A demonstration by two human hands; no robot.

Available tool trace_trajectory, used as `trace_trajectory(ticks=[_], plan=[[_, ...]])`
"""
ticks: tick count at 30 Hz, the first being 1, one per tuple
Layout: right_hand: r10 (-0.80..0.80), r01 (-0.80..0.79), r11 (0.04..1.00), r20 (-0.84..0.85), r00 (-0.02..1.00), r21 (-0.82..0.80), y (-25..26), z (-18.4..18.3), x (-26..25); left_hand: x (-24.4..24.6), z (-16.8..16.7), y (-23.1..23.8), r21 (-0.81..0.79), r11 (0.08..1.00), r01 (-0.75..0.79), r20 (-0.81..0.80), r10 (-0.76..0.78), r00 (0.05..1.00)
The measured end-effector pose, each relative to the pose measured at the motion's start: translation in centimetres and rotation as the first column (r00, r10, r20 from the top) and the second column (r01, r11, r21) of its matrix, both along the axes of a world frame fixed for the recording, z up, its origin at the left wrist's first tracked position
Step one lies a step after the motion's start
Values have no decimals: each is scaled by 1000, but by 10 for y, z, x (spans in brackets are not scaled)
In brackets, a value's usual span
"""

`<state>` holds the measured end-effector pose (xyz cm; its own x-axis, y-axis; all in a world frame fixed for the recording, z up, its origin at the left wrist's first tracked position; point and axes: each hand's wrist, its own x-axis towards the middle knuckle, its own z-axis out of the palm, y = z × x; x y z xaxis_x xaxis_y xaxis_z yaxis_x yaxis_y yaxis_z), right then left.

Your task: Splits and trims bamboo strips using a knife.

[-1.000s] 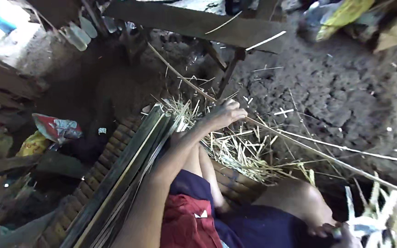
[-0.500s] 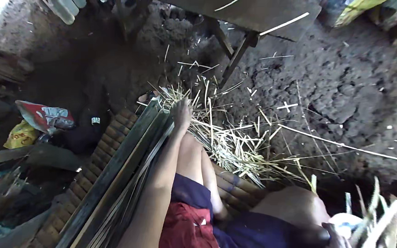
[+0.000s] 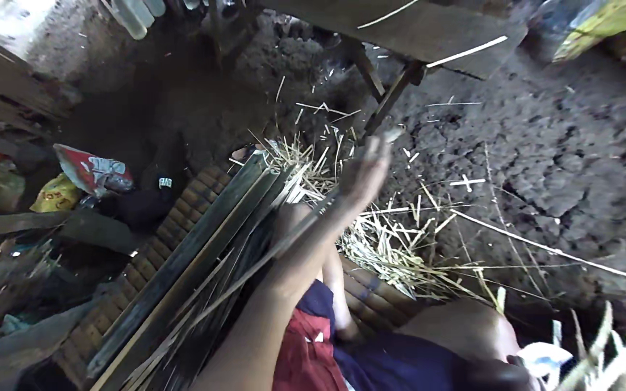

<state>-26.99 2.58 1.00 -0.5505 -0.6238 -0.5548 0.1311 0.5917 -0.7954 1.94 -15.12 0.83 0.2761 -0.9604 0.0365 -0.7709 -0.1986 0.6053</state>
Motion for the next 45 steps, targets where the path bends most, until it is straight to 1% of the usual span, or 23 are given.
trace_trajectory(ticks=[2, 3, 4, 6, 7, 8, 10, 12, 14, 17, 19, 22, 24, 25, 27, 29, 32, 33, 35, 37, 40, 43, 45], plan=[[69, -65, 991, 32, 997, -116, 12, -36, -30, -36, 13, -14, 36, 994, 106, -47, -104, 993], [95, -87, 983, 44, 995, -159, 16, -44, -37, -54, 0, -24, 8, 991, 131, -44, -131, 990], [119, -107, 977, 53, 992, -183, 18, -45, -39, -70, -9, -32, -2, 986, 168, -84, -167, 982], [93, -90, 992, 34, 995, -87, 16, -15, -16, -99, -9, -35, 69, 956, 286, -336, -248, 909], [7, -7, 998, -8, 1000, 57, 7, 15, 11, -111, -6, -32, 132, 925, 356, -487, -252, 836], [-11, 12, 997, -11, 1000, 75, 5, 27, 20, -122, -3, -28, 181, 891, 416, -625, -222, 748], [43, -39, 998, 73, 996, -59, 13, 15, 7, -144, 3, -22, 205, 861, 465, -874, -52, 483], [71, -57, 991, 115, 991, -118, 17, 10, -1, -160, 14, -27, 218, 859, 463, -964, 116, 240], [64, -53, 994, 116, 991, -93, 17, 18, 3, -171, 27, -40, 210, 867, 453, -975, 154, 158], [92, -88, 995, 88, 992, -54, 17, 36, 12, -176, 40, -52, 186, 864, 467, -975, 102, 200], [166, -161, 983, 59, 984, -93, 21, 25, 2, -168, 34, -43, 160, 863, 479, -974, 58, 220], [345, -333, 900, -9, 939, -283, 34, -26, -37, -129, 15, 17, 165, 848, 503, -966, 35, 258], [411, -394, 819, -53, 910, -417, 38, -33, -40, -93, 21, 78, 308, 811, 496, -920, 122, 373], [433, -400, 785, -44, 901, -474, 39, -32, -39, -77, 17, 104, 365, 785, 500, -907, 179, 381], [465, -336, 765, 110, 879, -550, 41, -23, -30, -54, 6, 151, 435, 751, 497, -891, 280, 357], [559, -351, 771, 298, 774, -532, 41, -6, -19, -47, 16, 182, 441, 776, 451, -896, 351, 271], [708, -492, 705, 479, 518, -511, 42, 16, -8, -59, 45, 193, 336, 814, 474, -941, 263, 215], [725, -516, 688, 502, 471, -510, 41, 22, -7, -65, 51, 191, 288, 809, 512, -956, 209, 208], [727, -516, 686, 506, 465, -513, 37, 35, -9, -75, 56, 185, 226, 790, 570, -972, 148, 181], [709, -475, 705, 497, 501, -527, 29, 44, -17, -82, 59, 184, 231, 769, 596, -972, 159, 172], [674, -458, 738, 544, 499, -495, 25, 51, -24, -83, 60, 204, 243, 735, 633, -968, 144, 205], [675, -547, 717, 625, 392, -432, 34, 46, -25, -73, 53, 238, 211, 729, 651, -975, 110, 193], [681, -579, 678, 685, 260, -454, 42, 41, -22, -67, 53, 251, 192, 736, 650, -979, 94, 183]])
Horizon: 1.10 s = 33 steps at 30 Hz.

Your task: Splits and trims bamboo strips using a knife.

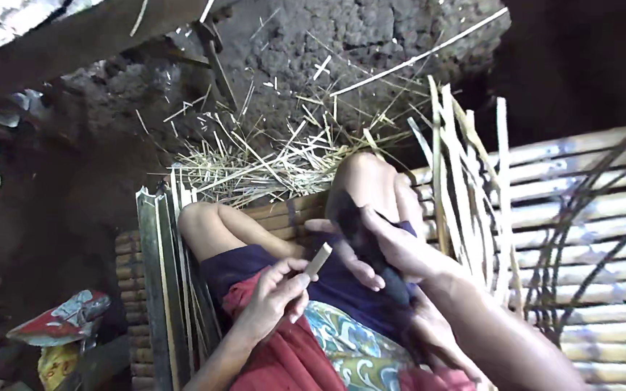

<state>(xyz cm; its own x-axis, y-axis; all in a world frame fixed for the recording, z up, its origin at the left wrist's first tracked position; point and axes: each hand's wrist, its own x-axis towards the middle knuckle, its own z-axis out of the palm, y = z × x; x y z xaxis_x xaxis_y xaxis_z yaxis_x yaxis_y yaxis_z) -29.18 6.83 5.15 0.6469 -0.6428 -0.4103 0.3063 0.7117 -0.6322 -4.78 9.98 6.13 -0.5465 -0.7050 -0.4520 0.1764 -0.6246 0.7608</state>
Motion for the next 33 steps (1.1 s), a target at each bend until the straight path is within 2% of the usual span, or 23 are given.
trace_trajectory(ticks=[4, 7, 11, 14, 20, 27, 33], plan=[[125, -154, 986, 343, 931, 58, 15, -1, 3, -1, 17, 6, -76, 996, 41, 50, -37, 998], [111, -200, 967, 447, 888, 156, 19, 10, 5, -8, 25, 9, -51, 998, -26, 34, 28, 999], [129, -231, 956, 447, 885, 181, 17, 21, 7, -14, 29, 13, -80, 983, -164, 72, 170, 983], [165, -267, 942, 410, 897, 203, 17, 24, 9, -16, 29, 15, -121, 973, -197, 80, 207, 975], [111, -229, 949, 451, 885, 217, 22, 22, 11, -15, 28, 15, -134, 967, -215, 51, 223, 973], [131, -225, 960, 446, 885, 165, 23, 22, 10, -16, 28, 15, -121, 971, -204, 72, 214, 974], [145, -244, 951, 423, 894, 190, 23, 24, 9, -16, 29, 16, -148, 966, -213, 53, 223, 973]])
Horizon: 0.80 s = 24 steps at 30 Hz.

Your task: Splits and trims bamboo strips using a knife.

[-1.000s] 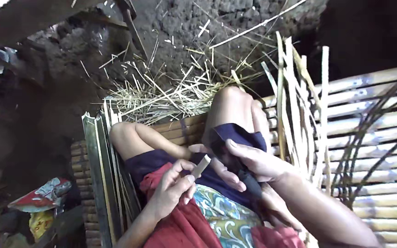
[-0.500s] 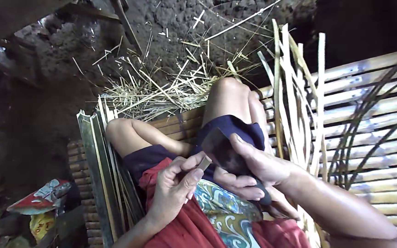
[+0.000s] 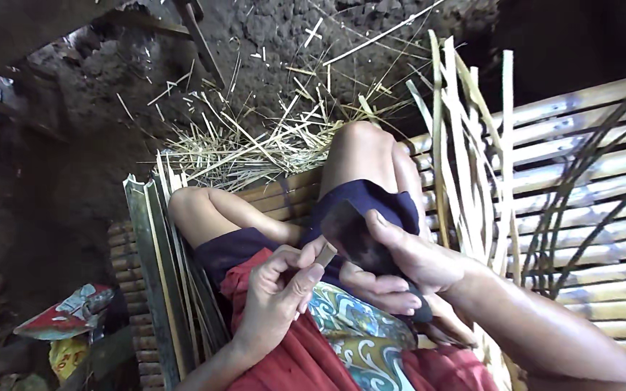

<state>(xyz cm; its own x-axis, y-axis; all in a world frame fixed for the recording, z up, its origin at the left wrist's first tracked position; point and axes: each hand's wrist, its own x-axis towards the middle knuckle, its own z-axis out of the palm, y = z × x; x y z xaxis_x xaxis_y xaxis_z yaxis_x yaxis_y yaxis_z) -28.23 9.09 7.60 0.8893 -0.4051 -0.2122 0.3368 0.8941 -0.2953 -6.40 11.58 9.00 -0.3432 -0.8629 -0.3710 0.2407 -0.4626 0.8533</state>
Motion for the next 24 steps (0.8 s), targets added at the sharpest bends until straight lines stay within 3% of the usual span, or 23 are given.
trace_trajectory(ticks=[5, 10, 12, 14, 16, 18, 21, 24], plan=[[59, -60, 998, -35, 998, -18, -2, 5, -1, -1, 1, 2, -47, 999, 15, -3, -15, 1000], [228, -236, 970, -109, 967, -64, -8, 11, -3, -3, -2, 6, -109, 991, 77, -22, -80, 997], [294, -308, 951, -204, 934, -41, -13, 18, 2, -6, -3, 10, -113, 991, 72, -42, -77, 996], [262, -293, 953, -271, 926, -80, -18, 23, 6, -5, -2, 9, -114, 992, 53, -42, -58, 997], [81, -201, 926, -354, 932, -319, -21, 20, 7, -1, -2, 6, -97, 995, 13, -38, -17, 999], [-214, -151, 750, -452, 866, -644, -22, 12, 6, 8, -4, -2, -97, 994, 45, -23, -47, 999], [-618, -125, 523, -477, 625, -843, -12, 8, 14, 24, -15, -28, -233, 962, 141, 23, -140, 990], [-863, 47, 335, -286, 417, -941, -2, -5, 39, -6, -31, -56, -325, 946, -11, -78, -15, 997]])
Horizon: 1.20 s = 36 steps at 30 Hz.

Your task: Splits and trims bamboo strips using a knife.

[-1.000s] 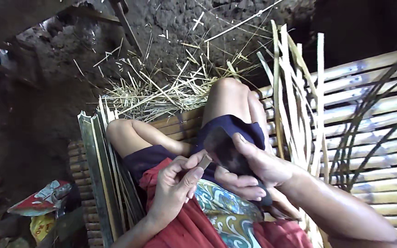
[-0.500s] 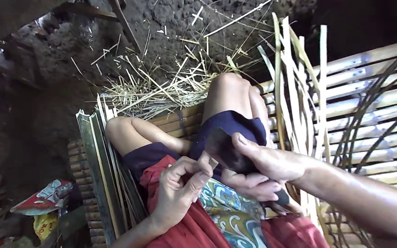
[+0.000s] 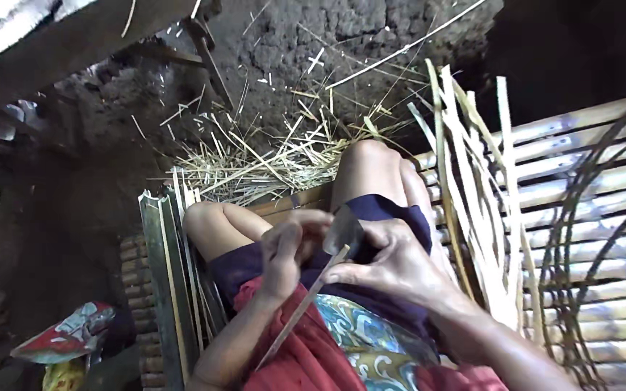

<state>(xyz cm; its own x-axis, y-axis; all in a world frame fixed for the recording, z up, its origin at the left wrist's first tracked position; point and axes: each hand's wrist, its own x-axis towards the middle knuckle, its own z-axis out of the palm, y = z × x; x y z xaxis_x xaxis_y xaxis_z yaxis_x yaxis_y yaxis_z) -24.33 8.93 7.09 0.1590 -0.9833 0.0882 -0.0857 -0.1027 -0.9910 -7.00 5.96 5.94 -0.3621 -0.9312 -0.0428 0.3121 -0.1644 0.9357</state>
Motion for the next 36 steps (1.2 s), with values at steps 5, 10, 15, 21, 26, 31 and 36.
trace_trajectory(ticks=[5, 10, 15, 21, 26, 31, 36], plan=[[-223, 220, 965, -6, 975, -142, 2, -19, 14, -41, -5, -26, 135, 980, 148, -358, -91, 929], [-205, 205, 976, 7, 979, -72, 5, -23, 14, -44, -9, -24, 196, 944, 266, -515, -131, 847], [-182, 192, 969, 74, 980, -158, 18, 6, -2, -35, -20, -43, 344, 935, -89, -386, 227, 894], [-265, 260, 956, -20, 964, -139, -15, -5, -40, -48, -4, -29, 319, 853, 413, -602, -154, 783], [-305, 284, 939, -91, 948, -193, -6, 12, -53, -50, -7, -48, 441, 862, 250, -583, 63, 810], [-108, 62, 962, -162, 981, -265, 27, -12, -9, -55, -13, -80, 428, 875, 227, -651, 125, 749], [-392, 328, 876, -127, 911, -354, -11, 1, -55, -64, 4, -29, 310, 868, 387, -609, -132, 782]])
